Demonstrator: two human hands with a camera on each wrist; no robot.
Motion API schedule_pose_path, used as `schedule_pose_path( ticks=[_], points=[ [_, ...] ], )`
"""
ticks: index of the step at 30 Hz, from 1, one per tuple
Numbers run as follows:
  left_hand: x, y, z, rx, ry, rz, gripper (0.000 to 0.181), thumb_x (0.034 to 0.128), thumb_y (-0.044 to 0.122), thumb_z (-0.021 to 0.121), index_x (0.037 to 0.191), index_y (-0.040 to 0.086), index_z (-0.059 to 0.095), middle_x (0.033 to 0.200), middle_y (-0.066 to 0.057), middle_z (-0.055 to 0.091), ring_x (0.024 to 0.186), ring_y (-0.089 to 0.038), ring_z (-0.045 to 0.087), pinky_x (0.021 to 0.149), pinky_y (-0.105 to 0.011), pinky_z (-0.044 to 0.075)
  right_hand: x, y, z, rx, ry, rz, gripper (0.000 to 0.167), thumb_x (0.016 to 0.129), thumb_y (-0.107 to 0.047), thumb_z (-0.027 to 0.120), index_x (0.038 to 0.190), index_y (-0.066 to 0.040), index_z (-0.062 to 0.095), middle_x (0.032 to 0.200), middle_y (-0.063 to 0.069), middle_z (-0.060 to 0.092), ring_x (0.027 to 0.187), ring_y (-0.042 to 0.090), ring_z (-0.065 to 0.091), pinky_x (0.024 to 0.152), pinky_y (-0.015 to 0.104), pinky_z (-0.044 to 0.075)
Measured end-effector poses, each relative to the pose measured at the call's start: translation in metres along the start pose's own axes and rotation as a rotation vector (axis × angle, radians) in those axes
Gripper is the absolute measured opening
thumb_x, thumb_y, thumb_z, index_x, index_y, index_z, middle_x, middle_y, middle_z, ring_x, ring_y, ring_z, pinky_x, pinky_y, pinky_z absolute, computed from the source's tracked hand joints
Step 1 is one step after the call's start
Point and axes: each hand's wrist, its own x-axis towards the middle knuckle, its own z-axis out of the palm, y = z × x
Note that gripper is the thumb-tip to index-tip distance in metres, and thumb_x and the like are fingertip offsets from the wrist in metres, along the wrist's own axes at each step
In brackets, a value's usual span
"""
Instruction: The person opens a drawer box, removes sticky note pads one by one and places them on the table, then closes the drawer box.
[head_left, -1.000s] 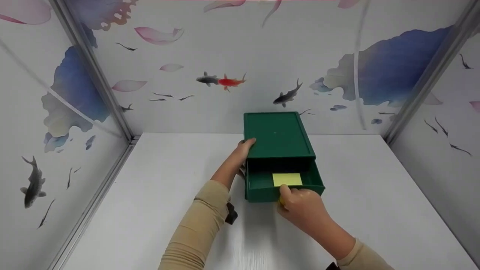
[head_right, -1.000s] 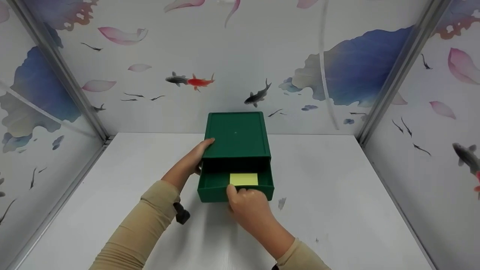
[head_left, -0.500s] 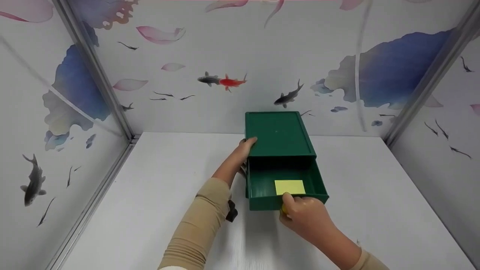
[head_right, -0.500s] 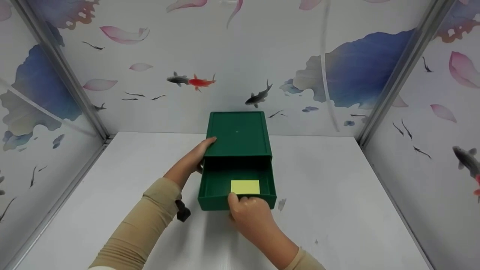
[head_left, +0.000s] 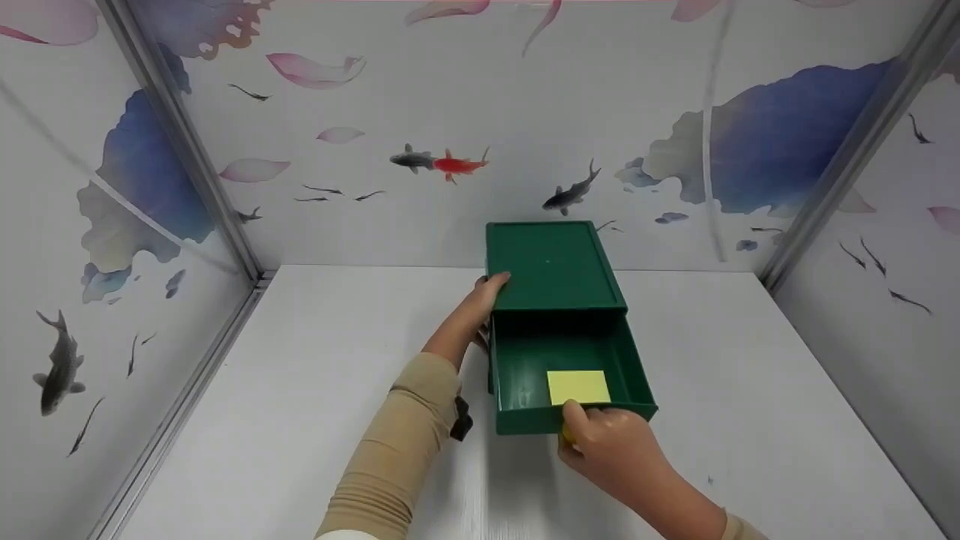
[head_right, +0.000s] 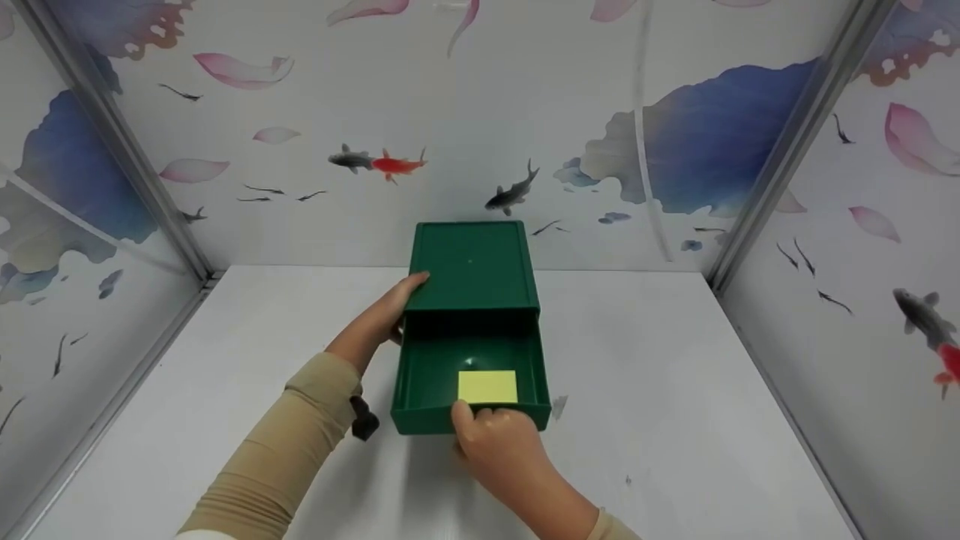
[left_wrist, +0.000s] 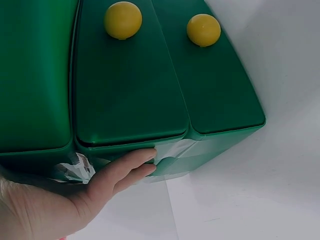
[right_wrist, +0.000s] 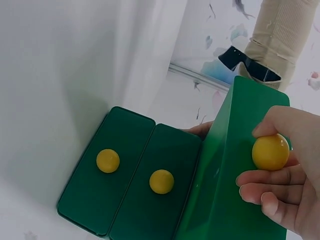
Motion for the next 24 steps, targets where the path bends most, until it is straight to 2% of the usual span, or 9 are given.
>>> schedule_pose_path(
  ticks=[4,10,13,18,24],
  points=[
    [0.000,0.000,0.000,-0.004,0.008,-0.002,0.084,0.0928,0.062,0.042,0.158,0.024,0.008,0.153,-0.028,0.021,0.128,-0.059,0.031,0.092,-0.072,0.037,-0.003,-0.002,-0.001,0.004,-0.024,-0.001,0.038,0.068,-0.015,0.082,0.078,-0.012,0.046,0.051,-0.003,0.035,0.039,0.009,0.032,0.045,0.020,0.041],
    [0.001,0.000,0.000,-0.016,0.006,-0.003,0.083,0.0929,0.062,0.043,0.159,0.026,0.007,0.155,-0.026,0.018,0.130,-0.059,0.028,0.092,-0.072,0.036,-0.008,-0.002,0.001,0.035,-0.036,0.015,0.039,0.071,-0.017,0.085,0.079,-0.013,0.047,0.052,-0.003,0.037,0.041,0.008,0.033,0.045,0.018,0.038],
    [0.001,0.001,0.001,-0.013,0.003,-0.003,0.084,0.0926,0.063,0.043,0.158,0.026,0.007,0.154,-0.027,0.018,0.129,-0.059,0.029,0.092,-0.071,0.036,-0.009,-0.003,-0.003,0.047,-0.072,0.033,0.042,0.071,-0.019,0.088,0.080,-0.013,0.048,0.053,-0.003,0.040,0.043,0.009,0.036,0.047,0.019,0.041],
    [0.001,0.002,0.001,-0.008,-0.001,-0.013,0.084,0.0921,0.064,0.043,0.159,0.027,0.006,0.154,-0.028,0.019,0.129,-0.059,0.030,0.093,-0.071,0.037,-0.006,-0.004,-0.020,0.060,-0.159,0.077,0.040,0.071,-0.025,0.088,0.080,-0.014,0.051,0.055,-0.004,0.044,0.048,0.010,0.043,0.051,0.022,0.048],
    [0.002,0.000,-0.002,-0.007,-0.004,-0.013,0.085,0.0921,0.064,0.042,0.159,0.027,0.006,0.154,-0.027,0.019,0.129,-0.058,0.030,0.092,-0.071,0.037,0.003,-0.002,-0.051,0.126,-0.261,0.103,0.033,0.074,-0.031,0.085,0.084,-0.016,0.059,0.069,-0.004,0.064,0.057,0.009,0.055,0.057,0.027,0.054]
  ],
)
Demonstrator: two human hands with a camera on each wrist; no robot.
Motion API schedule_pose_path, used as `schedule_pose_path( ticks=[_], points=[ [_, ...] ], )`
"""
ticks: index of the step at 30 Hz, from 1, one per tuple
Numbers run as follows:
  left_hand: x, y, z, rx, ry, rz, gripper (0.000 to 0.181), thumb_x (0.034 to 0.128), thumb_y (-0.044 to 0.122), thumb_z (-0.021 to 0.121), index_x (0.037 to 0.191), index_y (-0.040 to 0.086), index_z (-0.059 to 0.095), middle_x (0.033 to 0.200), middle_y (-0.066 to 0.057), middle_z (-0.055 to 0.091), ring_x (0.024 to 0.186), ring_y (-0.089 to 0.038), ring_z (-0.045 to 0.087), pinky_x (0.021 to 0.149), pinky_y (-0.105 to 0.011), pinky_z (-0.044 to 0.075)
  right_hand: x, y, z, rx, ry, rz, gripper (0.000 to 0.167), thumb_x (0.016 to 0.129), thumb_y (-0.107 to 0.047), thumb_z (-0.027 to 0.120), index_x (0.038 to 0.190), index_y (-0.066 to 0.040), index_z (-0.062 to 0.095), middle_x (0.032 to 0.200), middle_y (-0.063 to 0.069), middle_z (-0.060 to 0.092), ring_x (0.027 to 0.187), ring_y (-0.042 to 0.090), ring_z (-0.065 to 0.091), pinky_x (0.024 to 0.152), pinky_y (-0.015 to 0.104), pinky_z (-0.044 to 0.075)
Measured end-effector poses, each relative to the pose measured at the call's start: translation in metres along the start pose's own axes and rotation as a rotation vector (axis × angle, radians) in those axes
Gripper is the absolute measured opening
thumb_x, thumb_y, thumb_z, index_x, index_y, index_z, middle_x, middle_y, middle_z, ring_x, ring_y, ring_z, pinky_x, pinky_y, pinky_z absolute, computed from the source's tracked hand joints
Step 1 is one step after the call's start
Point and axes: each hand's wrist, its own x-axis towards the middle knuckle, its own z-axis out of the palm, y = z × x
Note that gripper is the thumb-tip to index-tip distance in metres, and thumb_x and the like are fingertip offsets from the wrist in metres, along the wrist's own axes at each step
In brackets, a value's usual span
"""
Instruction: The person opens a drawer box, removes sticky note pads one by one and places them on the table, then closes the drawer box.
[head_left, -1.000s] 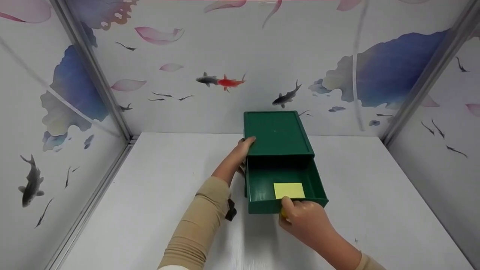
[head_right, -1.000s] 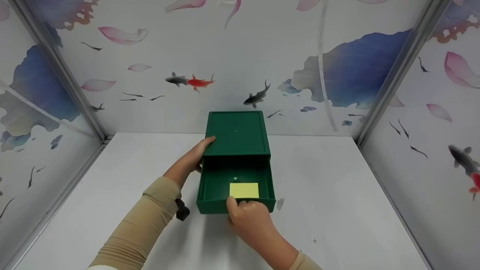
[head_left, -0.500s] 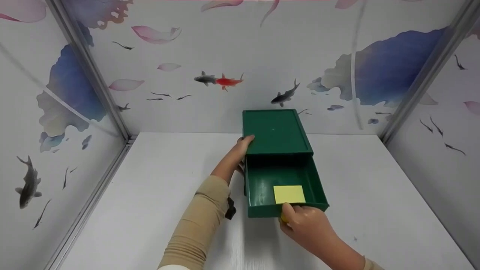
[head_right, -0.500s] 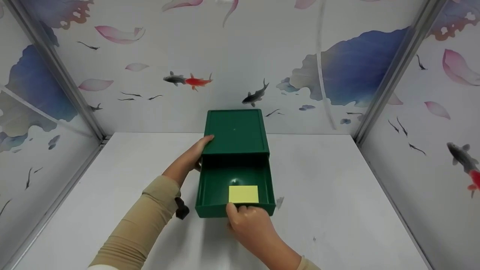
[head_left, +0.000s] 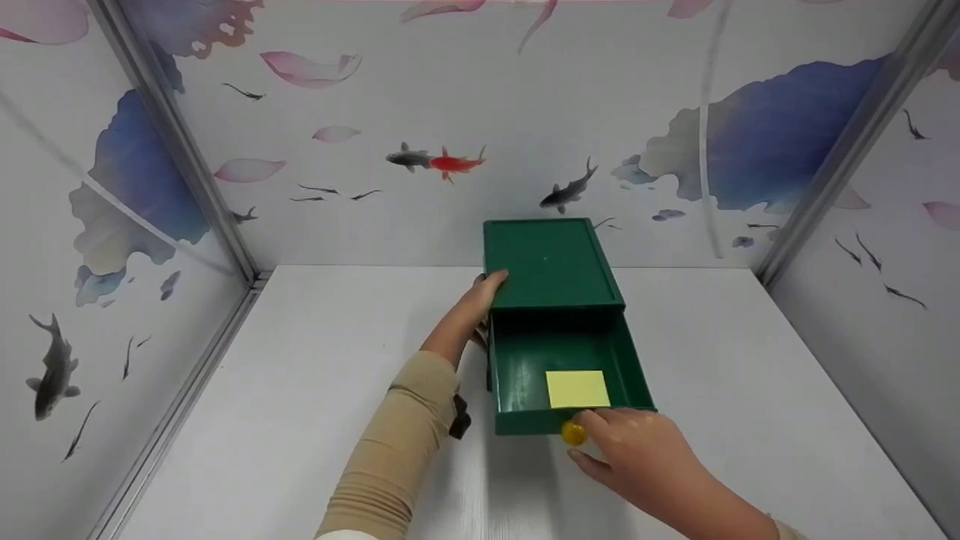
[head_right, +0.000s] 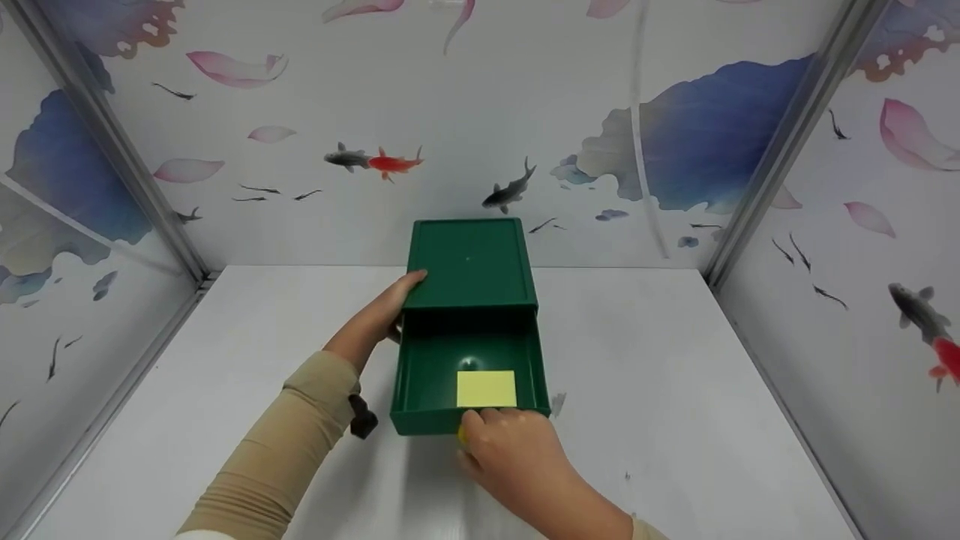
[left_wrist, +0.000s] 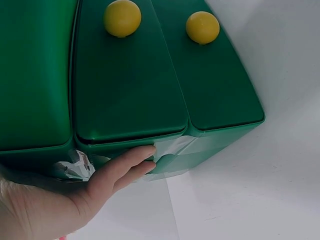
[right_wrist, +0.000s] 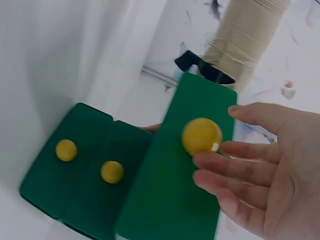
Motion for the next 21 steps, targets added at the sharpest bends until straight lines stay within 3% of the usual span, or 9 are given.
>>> schedule_pose_path(
  ticks=[6,9,17,21],
  points=[
    [0.001,-0.002,-0.003,0.040,-0.002,0.019,0.084,0.0928,0.064,0.040,0.159,0.024,0.006,0.152,-0.028,0.023,0.127,-0.057,0.035,0.093,-0.068,0.039,0.007,0.007,-0.032,0.082,-0.001,0.008,0.027,0.078,-0.028,0.082,0.094,-0.016,0.065,0.080,-0.003,0.070,0.064,0.008,0.062,0.058,0.026,0.054],
    [0.000,-0.001,-0.004,0.045,-0.003,0.024,0.083,0.0932,0.064,0.039,0.159,0.023,0.007,0.151,-0.028,0.025,0.126,-0.057,0.036,0.093,-0.068,0.039,0.013,0.016,-0.045,0.151,-0.040,0.049,0.025,0.083,-0.028,0.079,0.100,-0.016,0.067,0.084,-0.005,0.069,0.070,0.008,0.063,0.061,0.027,0.054],
    [-0.001,0.001,-0.001,0.048,-0.002,0.028,0.083,0.0930,0.065,0.039,0.158,0.024,0.008,0.150,-0.029,0.025,0.126,-0.056,0.036,0.092,-0.068,0.040,0.044,0.045,-0.058,0.483,-0.363,0.221,0.028,0.095,-0.033,0.065,0.111,-0.011,0.071,0.094,-0.008,0.065,0.082,0.010,0.061,0.071,0.033,0.054],
    [0.000,0.000,-0.001,0.040,-0.005,0.018,0.083,0.0929,0.064,0.040,0.159,0.024,0.008,0.151,-0.029,0.025,0.127,-0.057,0.035,0.093,-0.069,0.039,0.058,0.054,-0.051,0.532,-0.461,0.259,0.032,0.096,-0.034,0.063,0.113,-0.008,0.070,0.099,-0.004,0.067,0.089,0.015,0.062,0.078,0.039,0.054]
  ],
)
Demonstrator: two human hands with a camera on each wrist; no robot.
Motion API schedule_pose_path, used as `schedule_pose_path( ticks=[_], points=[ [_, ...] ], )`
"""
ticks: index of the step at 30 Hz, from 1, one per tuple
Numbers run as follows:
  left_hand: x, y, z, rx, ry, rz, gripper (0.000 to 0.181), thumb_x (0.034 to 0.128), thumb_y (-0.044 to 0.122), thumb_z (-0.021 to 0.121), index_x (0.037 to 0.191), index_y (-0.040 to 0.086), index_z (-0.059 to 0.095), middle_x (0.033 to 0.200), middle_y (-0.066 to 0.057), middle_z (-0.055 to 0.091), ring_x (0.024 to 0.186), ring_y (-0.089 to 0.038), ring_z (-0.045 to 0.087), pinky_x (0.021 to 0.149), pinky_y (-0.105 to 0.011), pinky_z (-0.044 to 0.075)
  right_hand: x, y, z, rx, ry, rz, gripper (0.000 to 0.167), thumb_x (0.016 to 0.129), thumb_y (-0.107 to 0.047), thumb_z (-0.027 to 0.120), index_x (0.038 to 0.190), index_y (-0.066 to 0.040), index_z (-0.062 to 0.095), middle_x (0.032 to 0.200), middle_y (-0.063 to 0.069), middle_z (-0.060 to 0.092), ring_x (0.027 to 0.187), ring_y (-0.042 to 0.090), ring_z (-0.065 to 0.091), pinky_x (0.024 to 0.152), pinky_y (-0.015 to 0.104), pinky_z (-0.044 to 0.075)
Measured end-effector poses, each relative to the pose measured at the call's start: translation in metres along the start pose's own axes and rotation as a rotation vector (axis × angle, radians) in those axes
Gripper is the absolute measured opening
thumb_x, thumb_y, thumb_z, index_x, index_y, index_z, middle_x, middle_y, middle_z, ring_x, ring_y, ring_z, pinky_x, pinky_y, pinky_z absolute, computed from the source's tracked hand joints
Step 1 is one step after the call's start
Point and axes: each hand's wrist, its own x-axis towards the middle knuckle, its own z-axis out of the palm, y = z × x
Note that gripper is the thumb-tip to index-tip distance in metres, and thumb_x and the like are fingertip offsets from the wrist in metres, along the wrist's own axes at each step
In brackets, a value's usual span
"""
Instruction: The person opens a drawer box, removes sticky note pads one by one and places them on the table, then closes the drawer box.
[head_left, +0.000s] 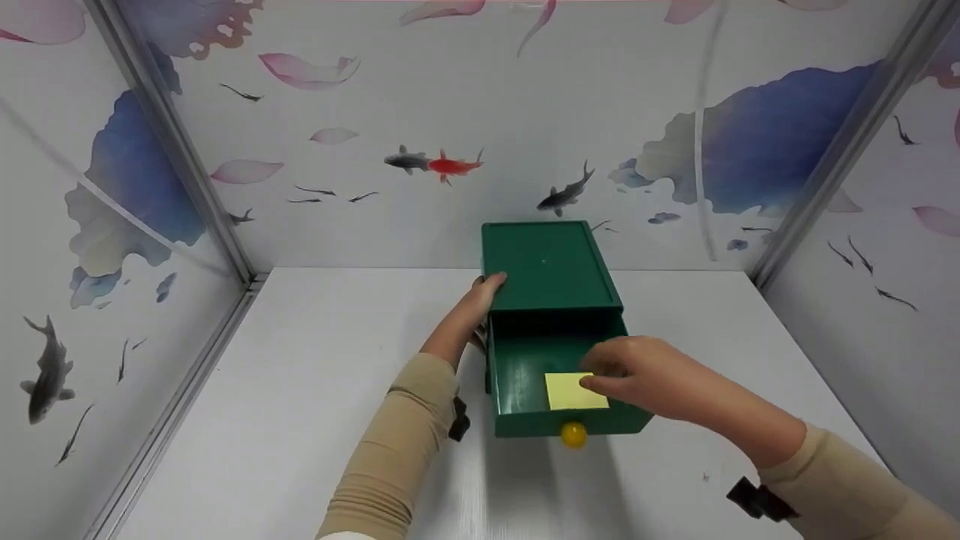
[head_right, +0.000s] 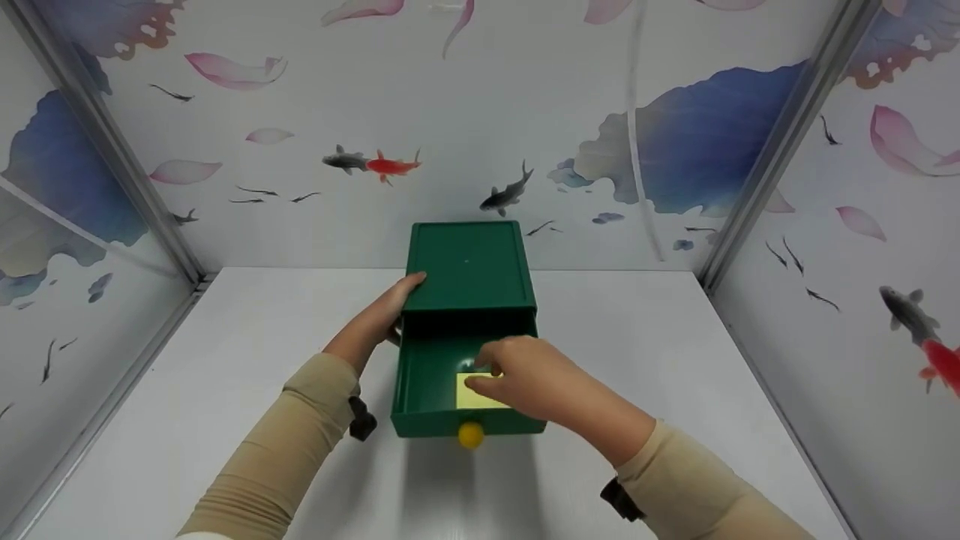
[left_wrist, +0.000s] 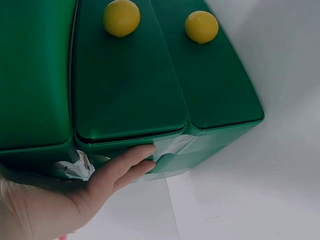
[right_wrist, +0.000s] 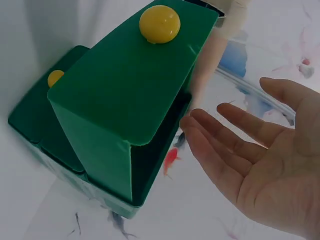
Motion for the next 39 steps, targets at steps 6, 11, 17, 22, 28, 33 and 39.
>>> schedule_pose_path(
  ticks=[6,11,17,22,28,33,39],
  points=[
    [-0.001,-0.001,-0.003,0.000,0.002,-0.004,0.083,0.0933,0.064,0.039,0.159,0.024,0.007,0.151,-0.028,0.024,0.127,-0.057,0.035,0.093,-0.069,0.038,0.028,0.011,0.005,-0.013,-0.092,0.075,0.036,0.096,-0.035,0.061,0.116,-0.006,0.068,0.109,0.004,0.067,0.096,0.022,0.061,0.086,0.047,0.052],
    [0.000,-0.003,-0.004,0.001,-0.003,0.000,0.083,0.0934,0.063,0.039,0.159,0.024,0.005,0.153,-0.028,0.021,0.128,-0.058,0.032,0.093,-0.069,0.038,0.043,0.020,0.009,-0.061,-0.172,0.131,0.043,0.096,-0.036,0.061,0.123,-0.003,0.064,0.115,0.008,0.065,0.099,0.024,0.060,0.090,0.049,0.050],
    [0.000,-0.004,-0.002,-0.015,-0.005,0.006,0.084,0.0933,0.063,0.039,0.159,0.025,0.004,0.154,-0.028,0.019,0.129,-0.059,0.030,0.094,-0.070,0.037,0.053,0.025,0.011,-0.086,-0.241,0.193,0.047,0.095,-0.037,0.060,0.127,-0.003,0.060,0.120,0.009,0.062,0.102,0.024,0.057,0.093,0.049,0.048],
    [0.000,-0.004,0.000,-0.010,0.003,0.019,0.083,0.0935,0.064,0.040,0.159,0.024,0.006,0.153,-0.028,0.021,0.129,-0.058,0.031,0.095,-0.069,0.036,0.057,0.026,0.011,-0.091,-0.270,0.213,0.047,0.095,-0.038,0.060,0.127,-0.004,0.060,0.116,0.007,0.062,0.099,0.023,0.056,0.093,0.049,0.048],
    [-0.002,-0.002,0.001,-0.011,-0.001,0.024,0.084,0.0935,0.064,0.040,0.159,0.025,0.005,0.153,-0.028,0.020,0.129,-0.058,0.031,0.094,-0.069,0.037,0.058,0.027,0.013,-0.108,-0.268,0.199,0.047,0.095,-0.039,0.061,0.126,-0.003,0.061,0.115,0.006,0.063,0.098,0.023,0.056,0.093,0.050,0.047],
    [-0.002,-0.001,0.000,-0.015,-0.007,0.028,0.084,0.0932,0.064,0.040,0.159,0.024,0.005,0.153,-0.027,0.021,0.129,-0.057,0.032,0.093,-0.070,0.037,0.059,0.030,0.015,-0.114,-0.261,0.185,0.043,0.095,-0.039,0.061,0.123,-0.005,0.063,0.111,0.005,0.063,0.096,0.023,0.056,0.091,0.049,0.048],
    [-0.002,-0.002,0.000,-0.014,-0.018,0.026,0.084,0.0937,0.064,0.040,0.159,0.025,0.004,0.153,-0.027,0.022,0.129,-0.057,0.033,0.093,-0.070,0.038,0.058,0.031,0.017,-0.127,-0.219,0.153,0.037,0.095,-0.036,0.062,0.117,-0.007,0.067,0.105,0.003,0.061,0.090,0.020,0.053,0.085,0.044,0.050]
  ],
)
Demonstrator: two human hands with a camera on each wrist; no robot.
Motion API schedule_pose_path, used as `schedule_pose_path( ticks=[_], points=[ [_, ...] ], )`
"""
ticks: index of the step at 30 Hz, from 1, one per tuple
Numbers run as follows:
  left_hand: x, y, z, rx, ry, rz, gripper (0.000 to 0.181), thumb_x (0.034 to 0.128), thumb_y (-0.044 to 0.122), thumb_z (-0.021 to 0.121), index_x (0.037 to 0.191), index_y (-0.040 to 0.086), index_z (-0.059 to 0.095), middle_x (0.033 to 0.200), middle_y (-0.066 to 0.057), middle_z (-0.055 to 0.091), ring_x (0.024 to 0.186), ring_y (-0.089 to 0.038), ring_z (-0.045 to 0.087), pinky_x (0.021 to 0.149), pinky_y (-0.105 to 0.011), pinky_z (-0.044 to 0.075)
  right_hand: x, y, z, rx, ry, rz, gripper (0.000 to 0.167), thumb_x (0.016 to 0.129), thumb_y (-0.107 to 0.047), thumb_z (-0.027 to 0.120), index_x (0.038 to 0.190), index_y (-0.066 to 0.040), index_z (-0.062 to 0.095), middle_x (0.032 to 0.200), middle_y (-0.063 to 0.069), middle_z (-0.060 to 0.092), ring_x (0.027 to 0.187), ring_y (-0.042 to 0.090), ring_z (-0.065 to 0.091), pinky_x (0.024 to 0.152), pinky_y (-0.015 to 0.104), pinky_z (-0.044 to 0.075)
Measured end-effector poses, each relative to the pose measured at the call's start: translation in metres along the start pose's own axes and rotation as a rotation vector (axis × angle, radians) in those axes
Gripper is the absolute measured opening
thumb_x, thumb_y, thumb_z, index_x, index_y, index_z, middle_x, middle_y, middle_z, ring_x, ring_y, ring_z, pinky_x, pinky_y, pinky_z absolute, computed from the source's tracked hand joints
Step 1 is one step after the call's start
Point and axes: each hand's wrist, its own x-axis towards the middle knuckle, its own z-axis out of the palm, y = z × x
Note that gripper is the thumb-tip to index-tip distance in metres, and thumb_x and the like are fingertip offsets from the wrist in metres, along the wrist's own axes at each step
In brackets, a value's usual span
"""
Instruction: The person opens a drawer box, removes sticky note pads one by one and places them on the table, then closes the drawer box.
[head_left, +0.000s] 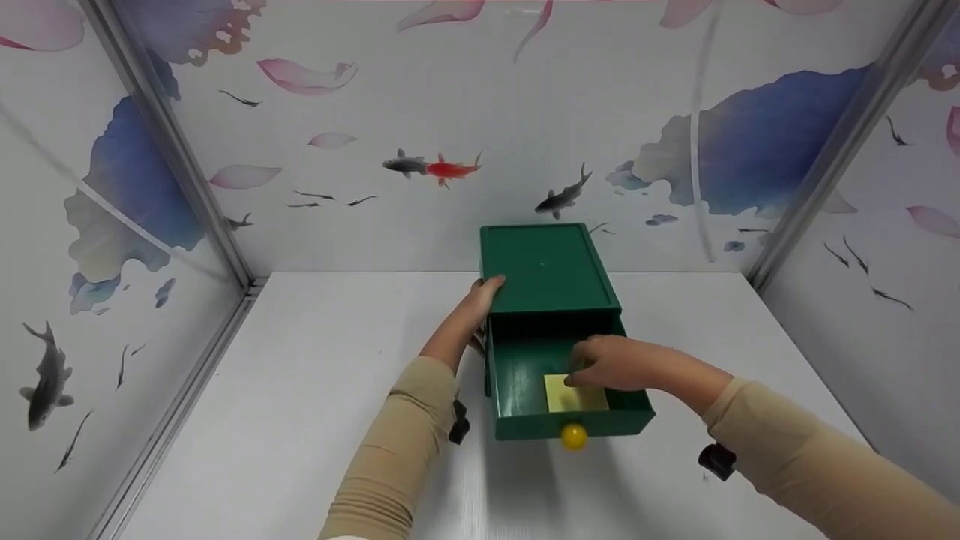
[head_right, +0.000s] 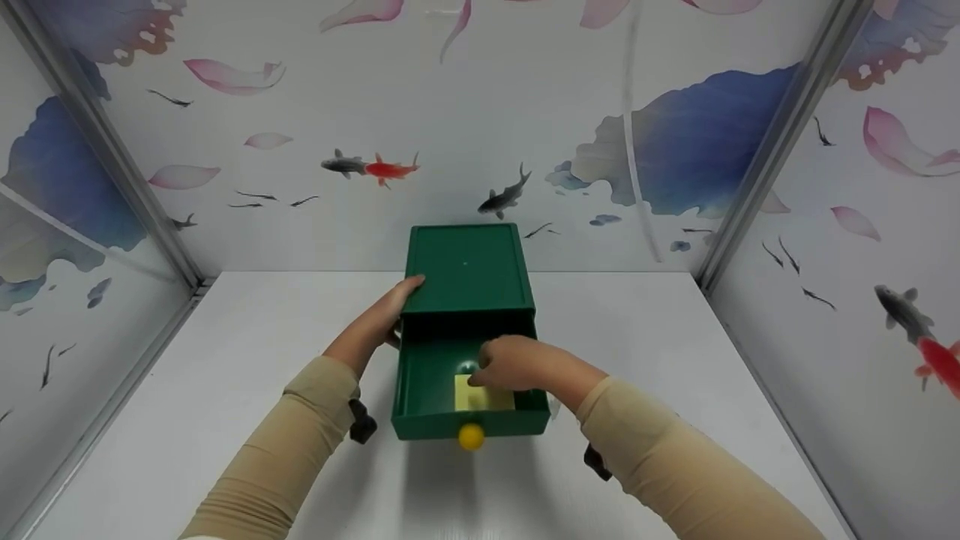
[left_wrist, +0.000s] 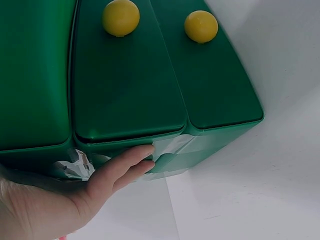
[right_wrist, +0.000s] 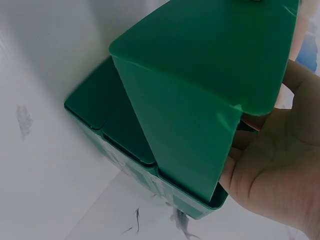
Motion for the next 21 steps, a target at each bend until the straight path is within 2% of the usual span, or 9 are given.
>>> schedule_pose_path(
  ticks=[6,9,12,17,21],
  points=[
    [0.001,0.001,-0.001,0.006,0.001,-0.005,0.084,0.0933,0.063,0.040,0.159,0.023,0.004,0.149,-0.030,0.025,0.125,-0.058,0.036,0.091,-0.069,0.040,-0.002,0.001,-0.004,-0.020,0.019,-0.041,0.028,0.091,-0.030,0.068,0.104,-0.006,0.072,0.096,0.002,0.056,0.085,0.019,0.051,0.076,0.037,0.050],
    [0.002,0.001,-0.002,0.009,0.005,-0.008,0.084,0.0932,0.063,0.040,0.159,0.023,0.005,0.149,-0.030,0.026,0.125,-0.058,0.037,0.091,-0.069,0.040,-0.006,0.001,-0.007,-0.046,0.001,-0.044,0.021,0.087,-0.022,0.075,0.102,-0.008,0.069,0.097,0.002,0.054,0.085,0.020,0.051,0.077,0.036,0.052],
    [0.002,0.001,-0.003,0.019,0.009,-0.011,0.084,0.0931,0.064,0.039,0.159,0.023,0.005,0.148,-0.030,0.027,0.123,-0.058,0.039,0.090,-0.068,0.041,-0.010,-0.001,-0.009,-0.067,-0.031,-0.049,0.023,0.083,-0.013,0.078,0.102,-0.009,0.064,0.094,0.001,0.055,0.084,0.021,0.052,0.077,0.038,0.053],
    [0.002,0.000,-0.002,0.029,0.007,-0.008,0.084,0.0928,0.064,0.039,0.159,0.023,0.006,0.148,-0.029,0.028,0.122,-0.057,0.040,0.089,-0.068,0.042,-0.014,-0.002,-0.008,-0.084,-0.067,-0.034,0.023,0.083,-0.003,0.076,0.098,-0.011,0.060,0.085,0.001,0.057,0.080,0.021,0.053,0.073,0.039,0.052],
    [0.001,-0.001,0.000,0.010,0.003,0.001,0.083,0.0933,0.064,0.039,0.159,0.024,0.006,0.151,-0.028,0.024,0.126,-0.057,0.035,0.092,-0.068,0.040,-0.015,-0.001,-0.007,-0.085,-0.054,-0.042,0.024,0.082,0.003,0.073,0.098,-0.010,0.061,0.084,0.001,0.057,0.078,0.021,0.054,0.072,0.039,0.052]
  ],
)
